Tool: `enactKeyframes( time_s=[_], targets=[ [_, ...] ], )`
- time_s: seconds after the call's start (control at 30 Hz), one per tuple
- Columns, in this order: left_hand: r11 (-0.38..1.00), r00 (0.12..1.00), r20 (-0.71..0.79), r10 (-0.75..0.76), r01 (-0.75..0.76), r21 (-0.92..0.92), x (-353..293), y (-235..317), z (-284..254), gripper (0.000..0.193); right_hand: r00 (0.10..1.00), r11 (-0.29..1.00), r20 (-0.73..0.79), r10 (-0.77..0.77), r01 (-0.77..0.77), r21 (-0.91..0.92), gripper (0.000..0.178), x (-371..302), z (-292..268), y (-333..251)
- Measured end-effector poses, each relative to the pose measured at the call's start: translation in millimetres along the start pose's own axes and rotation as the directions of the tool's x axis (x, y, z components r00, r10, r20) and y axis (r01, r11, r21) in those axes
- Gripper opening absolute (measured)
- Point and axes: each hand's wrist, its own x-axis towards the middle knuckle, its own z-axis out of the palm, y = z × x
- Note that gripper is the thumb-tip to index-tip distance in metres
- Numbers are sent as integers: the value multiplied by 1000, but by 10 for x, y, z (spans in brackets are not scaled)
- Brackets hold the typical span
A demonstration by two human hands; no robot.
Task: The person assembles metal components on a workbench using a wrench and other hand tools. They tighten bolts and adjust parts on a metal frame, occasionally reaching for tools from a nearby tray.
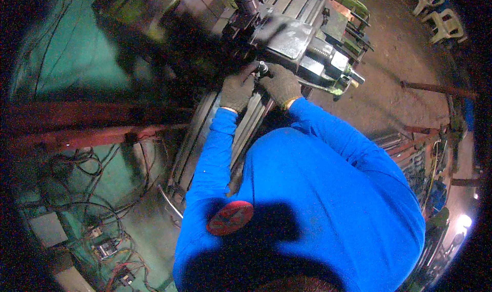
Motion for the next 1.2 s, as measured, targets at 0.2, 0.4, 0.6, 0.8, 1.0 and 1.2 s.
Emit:
enactKeyframes(
  time_s=[0.2,0.4,0.6,0.8,1.0,1.2],
  targets=[
    [1000,996,-83,15,-16,-16,-29,121,46,48,999,998,-25,41,-42,-36,42,72,135,148],
    [995,991,93,-97,94,40,26,472,-38,50,995,990,-91,33,-45,-132,39,76,252,206],
    [987,990,51,-131,126,103,111,365,86,47,994,987,-103,26,-42,-152,37,41,287,117],
    [984,977,-144,-159,168,58,70,396,228,43,996,971,-86,35,-54,-231,39,32,299,81],
    [980,950,-245,-194,176,-95,76,406,356,49,994,969,-113,15,-42,-245,39,62,351,163],
    [948,949,-184,-256,209,-240,-19,218,321,49,982,979,-171,-79,44,-198,39,69,458,318]
  ],
)
